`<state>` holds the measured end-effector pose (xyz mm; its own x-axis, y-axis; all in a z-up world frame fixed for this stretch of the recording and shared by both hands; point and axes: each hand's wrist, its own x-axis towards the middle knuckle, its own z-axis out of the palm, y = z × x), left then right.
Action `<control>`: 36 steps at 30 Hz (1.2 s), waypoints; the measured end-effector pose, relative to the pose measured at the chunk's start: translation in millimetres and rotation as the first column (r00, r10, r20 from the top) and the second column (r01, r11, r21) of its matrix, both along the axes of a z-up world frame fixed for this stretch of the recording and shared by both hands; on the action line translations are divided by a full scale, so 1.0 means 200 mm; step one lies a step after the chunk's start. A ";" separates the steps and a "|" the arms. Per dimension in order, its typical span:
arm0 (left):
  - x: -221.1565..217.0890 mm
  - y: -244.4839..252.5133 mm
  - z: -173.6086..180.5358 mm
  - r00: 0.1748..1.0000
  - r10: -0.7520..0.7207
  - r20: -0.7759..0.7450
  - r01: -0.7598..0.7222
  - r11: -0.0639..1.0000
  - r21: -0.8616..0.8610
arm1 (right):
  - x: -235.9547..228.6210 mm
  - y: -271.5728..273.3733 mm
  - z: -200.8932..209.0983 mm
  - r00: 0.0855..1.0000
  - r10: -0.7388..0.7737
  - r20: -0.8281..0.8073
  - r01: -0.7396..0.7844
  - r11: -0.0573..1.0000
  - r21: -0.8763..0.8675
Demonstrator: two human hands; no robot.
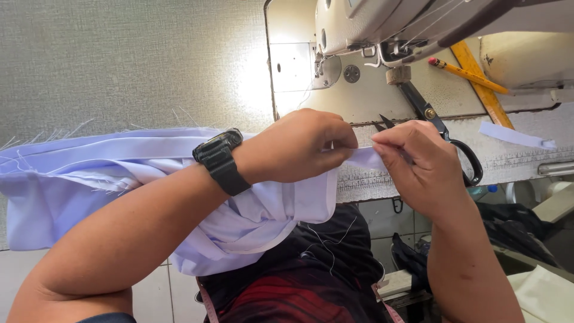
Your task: Trimming loose threads and folding fabric components at a sewing workstation
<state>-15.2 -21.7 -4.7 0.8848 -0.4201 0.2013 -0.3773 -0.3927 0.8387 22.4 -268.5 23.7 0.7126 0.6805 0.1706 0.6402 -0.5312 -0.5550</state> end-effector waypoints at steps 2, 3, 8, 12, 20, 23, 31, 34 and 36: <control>0.01 0.02 0.03 0.994 -0.004 -0.107 -0.001 0.999 -0.048 | 0.02 0.02 0.01 0.998 0.054 0.039 -0.055 0.998 0.028; 0.02 0.03 0.04 0.977 -0.016 -0.211 -0.005 0.995 -0.097 | 0.03 0.03 0.01 0.991 0.105 0.080 -0.110 0.993 0.052; 0.03 0.05 0.06 0.954 0.013 -0.298 -0.044 0.994 -0.100 | 0.02 0.07 0.04 0.988 0.049 0.144 -0.059 0.996 0.060; 0.05 0.07 0.07 0.901 0.048 -0.432 -0.123 0.981 -0.149 | 0.04 -0.05 0.03 0.898 -0.224 0.378 0.198 0.974 0.107; 0.06 0.05 0.06 0.884 0.047 -0.466 -0.154 0.969 -0.193 | -0.04 -0.10 0.02 0.904 -0.158 0.398 0.244 0.954 -0.175; 0.06 0.07 0.07 0.876 0.067 -0.478 -0.176 0.967 -0.187 | -0.01 -0.09 -0.08 0.899 -0.081 0.430 0.228 0.926 -0.302; 0.07 0.07 0.03 0.893 0.080 -0.442 -0.185 0.962 -0.200 | -0.11 -0.07 -0.06 0.826 -0.537 0.174 0.537 0.842 0.050; 0.06 0.07 0.01 0.893 0.061 -0.447 -0.180 0.956 -0.230 | -0.25 0.03 -0.04 0.878 -0.478 -0.013 0.427 0.772 0.471; 0.07 0.06 0.02 0.911 0.083 -0.405 -0.175 0.964 -0.198 | -0.33 0.05 -0.07 0.890 -0.455 0.028 0.428 0.856 0.289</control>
<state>-1.6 -9.3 -1.1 0.9548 -0.2815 -0.0955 0.0391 -0.1993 0.9791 -43.9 -259.1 9.2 0.8994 0.2167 0.3796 0.4283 -0.6100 -0.6666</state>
